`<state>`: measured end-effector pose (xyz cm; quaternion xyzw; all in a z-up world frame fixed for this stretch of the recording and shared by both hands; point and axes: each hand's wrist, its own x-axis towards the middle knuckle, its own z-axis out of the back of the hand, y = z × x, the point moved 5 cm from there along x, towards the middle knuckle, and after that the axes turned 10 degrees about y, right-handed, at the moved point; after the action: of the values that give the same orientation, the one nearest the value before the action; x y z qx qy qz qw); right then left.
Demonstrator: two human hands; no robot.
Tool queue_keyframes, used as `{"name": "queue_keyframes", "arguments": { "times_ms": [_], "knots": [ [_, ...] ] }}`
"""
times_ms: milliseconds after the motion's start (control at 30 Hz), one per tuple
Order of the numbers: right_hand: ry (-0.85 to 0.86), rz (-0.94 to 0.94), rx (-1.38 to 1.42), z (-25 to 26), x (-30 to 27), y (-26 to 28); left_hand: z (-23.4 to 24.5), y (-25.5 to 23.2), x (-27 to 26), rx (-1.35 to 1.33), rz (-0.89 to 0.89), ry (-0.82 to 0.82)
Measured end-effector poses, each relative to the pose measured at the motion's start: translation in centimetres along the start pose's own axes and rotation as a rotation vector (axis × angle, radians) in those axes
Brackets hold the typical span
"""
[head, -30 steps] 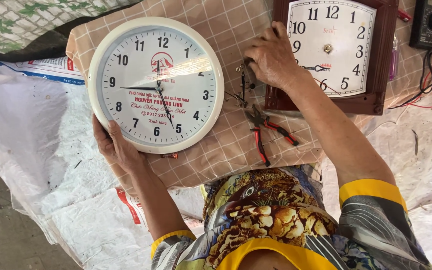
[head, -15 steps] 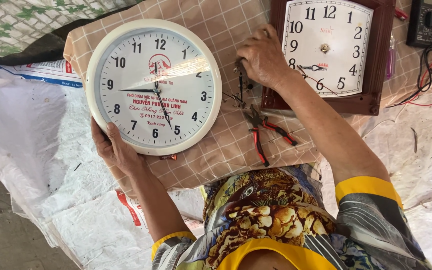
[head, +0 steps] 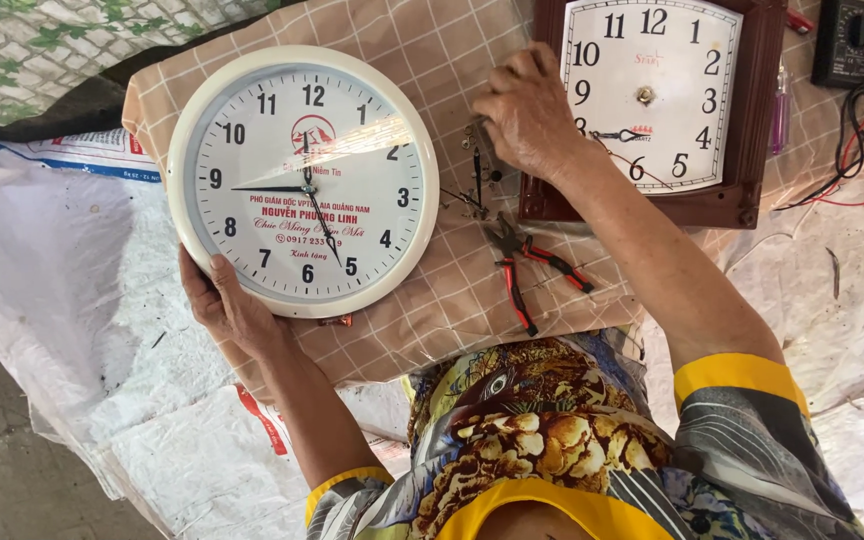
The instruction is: The person is repairing two wall clocks placed on a table. They use pliers to remove and adjust the hands on a square wooden clock, then use a screwdriver to tighten the central nut. The person also handles a round white clock, adjusting its hands and checking the mechanism.
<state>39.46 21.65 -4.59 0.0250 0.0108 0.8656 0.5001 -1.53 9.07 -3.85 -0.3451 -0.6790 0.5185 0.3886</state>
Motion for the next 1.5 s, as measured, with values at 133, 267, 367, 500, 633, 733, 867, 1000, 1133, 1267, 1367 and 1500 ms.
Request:
{"name": "queue_keyframes", "arguments": {
  "times_ms": [133,267,367,500,633,733,867,1000,1133,1267,1367,1500],
  "knots": [
    [0.013,0.025,0.007,-0.1,0.5,0.7,-0.2,-0.2,0.0,-0.007,-0.008,-0.002],
    [0.087,0.017,0.006,-0.8,0.9,1.1,-0.5,-0.6,0.0,-0.012,0.003,0.008],
    [0.107,-0.019,-0.005,-1.5,1.2,1.3,-0.3,-0.5,-0.1,0.005,-0.007,0.005],
    [0.199,-0.101,0.04,-0.9,1.8,1.9,-0.1,0.2,-0.1,-0.073,-0.008,-0.005],
    [0.221,-0.152,0.044,3.5,2.7,3.9,-0.7,-0.7,-0.2,0.014,-0.004,0.037],
    [0.485,-0.24,0.054,4.6,2.7,4.7,-2.3,-2.9,-0.7,0.067,0.1,0.008],
    [0.435,-0.213,-0.083,1.2,2.8,3.9,-2.9,-4.0,-0.8,0.117,0.115,0.066],
    [0.158,-0.107,-0.064,2.4,1.7,4.2,-1.4,-1.7,-1.0,0.194,0.015,0.129],
    [0.12,-0.124,-0.046,2.1,1.6,4.0,1.0,-0.2,-1.0,0.209,0.011,0.12],
    [0.157,-0.105,-0.082,1.0,2.0,3.5,3.0,0.6,-1.4,0.318,-0.108,0.005],
    [0.243,-0.115,-0.133,0.0,2.1,3.1,2.4,-1.0,-2.2,0.442,-0.184,-0.072],
    [0.291,-0.156,-0.093,-1.3,2.7,2.5,-0.6,-4.2,-3.4,0.545,-0.174,-0.096]
  ]
}}
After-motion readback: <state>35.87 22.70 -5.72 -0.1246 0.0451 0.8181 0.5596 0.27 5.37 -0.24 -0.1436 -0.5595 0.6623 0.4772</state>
